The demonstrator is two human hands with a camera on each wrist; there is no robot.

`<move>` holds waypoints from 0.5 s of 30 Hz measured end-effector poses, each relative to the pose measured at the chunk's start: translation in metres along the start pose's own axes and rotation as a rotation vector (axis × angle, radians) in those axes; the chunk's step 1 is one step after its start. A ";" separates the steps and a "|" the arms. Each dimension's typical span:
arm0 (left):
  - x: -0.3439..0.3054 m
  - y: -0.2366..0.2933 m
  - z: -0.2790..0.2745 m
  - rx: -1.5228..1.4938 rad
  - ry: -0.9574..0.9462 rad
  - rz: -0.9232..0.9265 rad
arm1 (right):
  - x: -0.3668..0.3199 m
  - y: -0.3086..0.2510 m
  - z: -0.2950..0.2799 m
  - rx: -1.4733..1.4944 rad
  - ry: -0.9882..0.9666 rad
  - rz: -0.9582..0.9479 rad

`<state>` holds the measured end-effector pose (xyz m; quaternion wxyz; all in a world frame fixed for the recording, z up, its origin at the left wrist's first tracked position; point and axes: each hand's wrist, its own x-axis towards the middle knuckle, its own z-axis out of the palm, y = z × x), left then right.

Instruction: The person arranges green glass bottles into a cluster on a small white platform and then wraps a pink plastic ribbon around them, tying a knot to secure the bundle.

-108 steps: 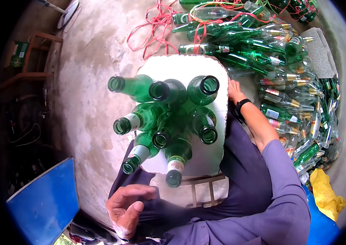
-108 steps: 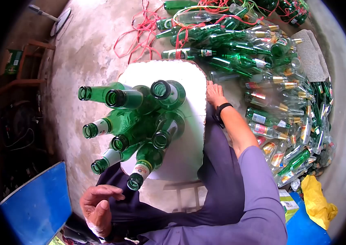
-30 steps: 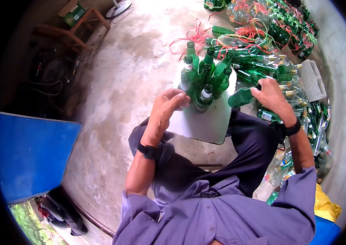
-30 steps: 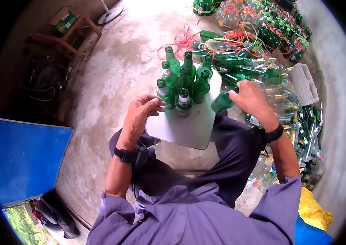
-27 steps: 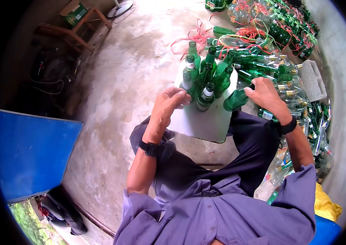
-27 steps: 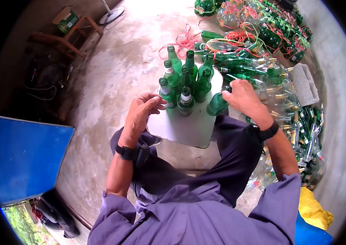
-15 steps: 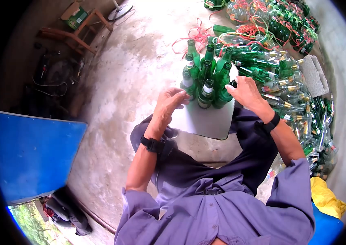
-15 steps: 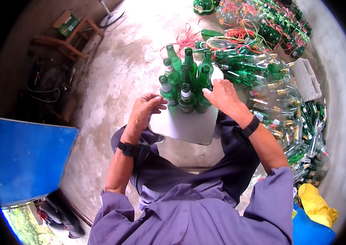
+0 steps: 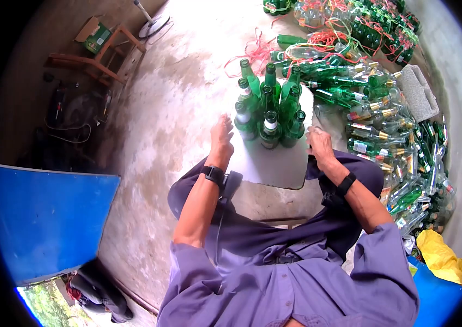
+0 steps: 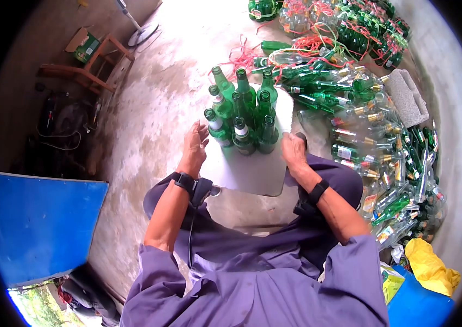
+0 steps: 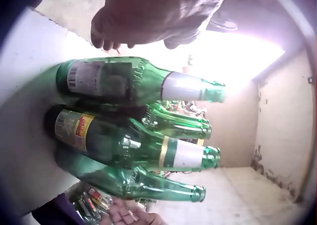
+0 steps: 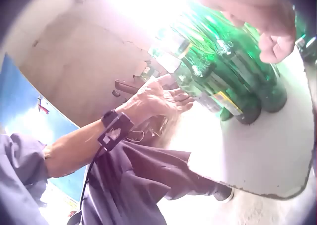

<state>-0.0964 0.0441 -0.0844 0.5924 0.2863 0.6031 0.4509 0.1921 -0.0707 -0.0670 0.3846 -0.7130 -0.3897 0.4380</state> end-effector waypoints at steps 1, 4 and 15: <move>0.010 -0.005 0.001 -0.062 -0.060 -0.038 | 0.000 0.001 0.001 0.328 -0.054 0.224; 0.039 -0.026 0.001 -0.160 -0.148 -0.066 | 0.009 -0.002 0.013 0.548 -0.032 0.397; 0.050 -0.041 0.016 -0.259 -0.377 0.068 | 0.064 0.036 0.060 0.779 -0.091 0.368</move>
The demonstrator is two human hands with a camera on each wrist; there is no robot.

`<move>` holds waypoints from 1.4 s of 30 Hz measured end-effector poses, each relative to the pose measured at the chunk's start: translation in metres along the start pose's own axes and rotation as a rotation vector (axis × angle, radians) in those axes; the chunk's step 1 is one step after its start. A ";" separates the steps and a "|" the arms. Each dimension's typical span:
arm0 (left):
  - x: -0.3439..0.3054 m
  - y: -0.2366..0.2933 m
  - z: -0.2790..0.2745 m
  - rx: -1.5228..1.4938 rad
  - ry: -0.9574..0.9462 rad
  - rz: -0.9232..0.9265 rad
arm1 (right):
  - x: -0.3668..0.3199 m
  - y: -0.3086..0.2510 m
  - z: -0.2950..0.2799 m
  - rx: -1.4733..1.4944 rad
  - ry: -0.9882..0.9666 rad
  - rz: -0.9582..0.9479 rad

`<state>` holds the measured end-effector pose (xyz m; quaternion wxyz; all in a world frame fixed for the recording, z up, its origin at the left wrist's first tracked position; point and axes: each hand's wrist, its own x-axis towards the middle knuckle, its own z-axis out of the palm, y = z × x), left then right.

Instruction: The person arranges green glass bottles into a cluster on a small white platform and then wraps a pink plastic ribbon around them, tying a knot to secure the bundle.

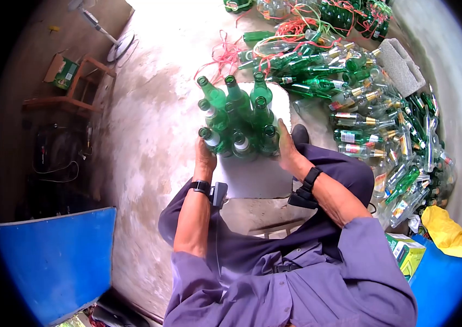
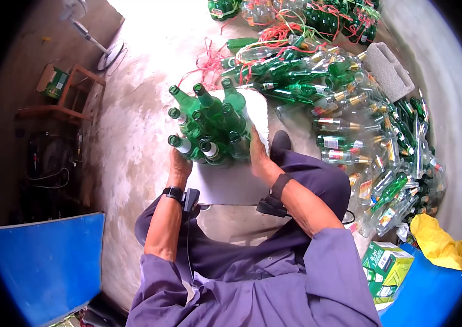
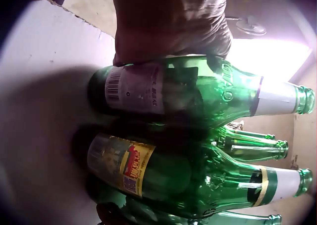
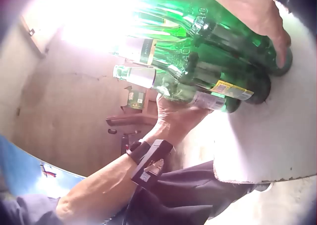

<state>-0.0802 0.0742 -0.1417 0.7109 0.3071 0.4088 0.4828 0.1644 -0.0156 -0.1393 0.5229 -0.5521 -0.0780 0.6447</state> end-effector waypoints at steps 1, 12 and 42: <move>-0.001 -0.004 -0.003 0.168 -0.057 0.108 | -0.036 -0.030 0.013 0.001 -0.066 0.154; -0.009 0.006 0.023 0.061 -0.164 0.017 | -0.036 -0.032 0.026 -0.048 0.054 -0.091; -0.037 0.039 0.003 0.084 0.447 -0.154 | -0.113 -0.172 -0.039 0.312 -0.048 -0.166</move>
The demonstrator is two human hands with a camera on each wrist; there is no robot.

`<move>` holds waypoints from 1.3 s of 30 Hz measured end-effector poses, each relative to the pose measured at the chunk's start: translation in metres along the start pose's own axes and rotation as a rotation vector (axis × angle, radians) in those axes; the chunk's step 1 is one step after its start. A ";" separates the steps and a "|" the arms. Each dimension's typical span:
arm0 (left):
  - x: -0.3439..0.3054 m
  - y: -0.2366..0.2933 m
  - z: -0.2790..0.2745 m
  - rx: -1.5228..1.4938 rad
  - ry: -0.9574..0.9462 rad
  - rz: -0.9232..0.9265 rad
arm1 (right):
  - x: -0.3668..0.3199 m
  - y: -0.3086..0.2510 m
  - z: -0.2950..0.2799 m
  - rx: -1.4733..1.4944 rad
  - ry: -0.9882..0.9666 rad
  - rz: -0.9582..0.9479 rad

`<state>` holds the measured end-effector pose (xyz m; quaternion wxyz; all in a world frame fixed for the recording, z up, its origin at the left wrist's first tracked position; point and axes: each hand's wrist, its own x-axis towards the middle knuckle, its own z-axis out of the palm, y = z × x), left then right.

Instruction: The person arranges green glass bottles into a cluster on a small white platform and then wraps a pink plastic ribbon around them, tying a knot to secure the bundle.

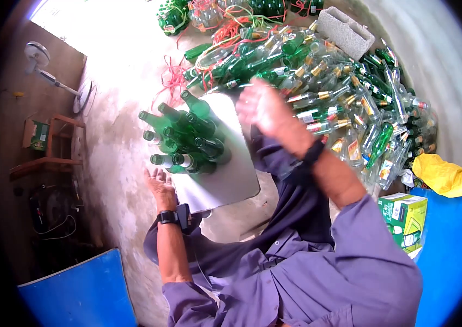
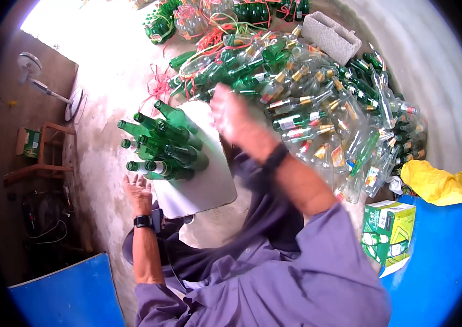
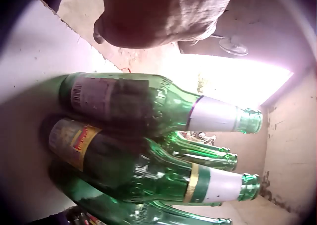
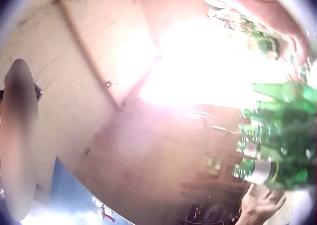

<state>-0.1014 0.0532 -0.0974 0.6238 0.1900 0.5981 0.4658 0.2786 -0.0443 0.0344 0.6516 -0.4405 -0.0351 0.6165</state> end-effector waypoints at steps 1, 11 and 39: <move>-0.002 0.008 -0.003 -0.033 -0.021 0.011 | -0.004 -0.027 -0.013 -0.047 -0.037 -0.112; -0.077 0.095 0.007 -0.027 -0.279 0.069 | 0.046 -0.102 -0.364 -0.353 0.554 -0.204; -0.072 0.081 -0.003 0.040 -0.299 0.012 | 0.112 -0.023 -0.397 -0.532 0.677 -0.363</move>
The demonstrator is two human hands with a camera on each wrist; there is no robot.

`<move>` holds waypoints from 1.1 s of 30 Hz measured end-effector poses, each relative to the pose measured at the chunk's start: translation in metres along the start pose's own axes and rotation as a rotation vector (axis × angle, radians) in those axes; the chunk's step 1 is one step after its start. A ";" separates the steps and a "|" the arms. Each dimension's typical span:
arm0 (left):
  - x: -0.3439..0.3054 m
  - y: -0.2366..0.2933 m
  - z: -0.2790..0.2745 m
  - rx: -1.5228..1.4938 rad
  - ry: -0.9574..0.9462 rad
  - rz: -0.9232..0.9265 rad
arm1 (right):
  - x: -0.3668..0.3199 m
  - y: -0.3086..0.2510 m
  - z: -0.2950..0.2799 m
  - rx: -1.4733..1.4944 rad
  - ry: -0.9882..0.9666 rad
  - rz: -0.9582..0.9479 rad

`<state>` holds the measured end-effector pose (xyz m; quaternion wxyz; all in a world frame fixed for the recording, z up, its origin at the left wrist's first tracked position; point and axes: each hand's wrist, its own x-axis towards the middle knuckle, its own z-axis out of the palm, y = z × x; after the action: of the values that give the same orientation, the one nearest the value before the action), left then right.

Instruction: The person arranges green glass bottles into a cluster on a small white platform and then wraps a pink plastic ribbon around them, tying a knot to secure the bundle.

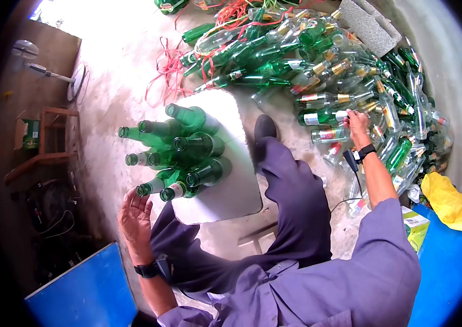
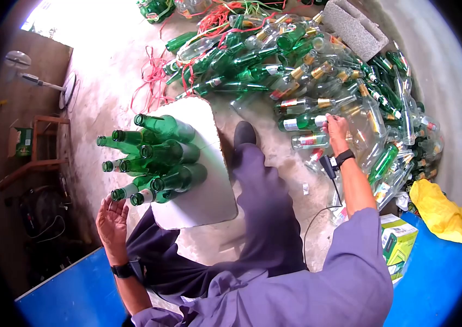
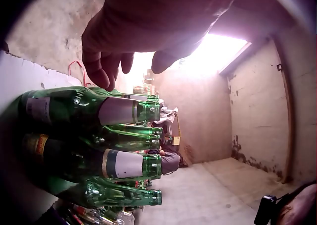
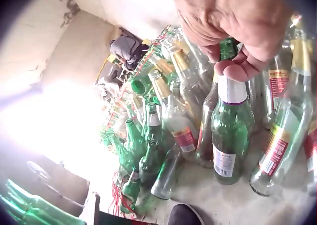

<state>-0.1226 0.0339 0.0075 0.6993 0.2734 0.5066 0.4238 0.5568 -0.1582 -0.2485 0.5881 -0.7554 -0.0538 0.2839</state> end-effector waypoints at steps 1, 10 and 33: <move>0.001 0.000 -0.002 -0.006 -0.020 -0.006 | -0.009 -0.002 0.008 0.004 -0.002 -0.002; -0.004 -0.006 -0.001 0.050 -0.019 0.077 | -0.101 -0.019 0.061 -0.698 0.077 -0.680; -0.014 0.000 0.006 0.058 -0.126 0.055 | -0.217 0.006 -0.001 -0.727 -0.006 -0.479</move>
<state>-0.1190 0.0216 0.0163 0.7098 0.3336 0.4658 0.4098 0.3756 -0.2511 -0.1745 0.3331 -0.8787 -0.3258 0.1041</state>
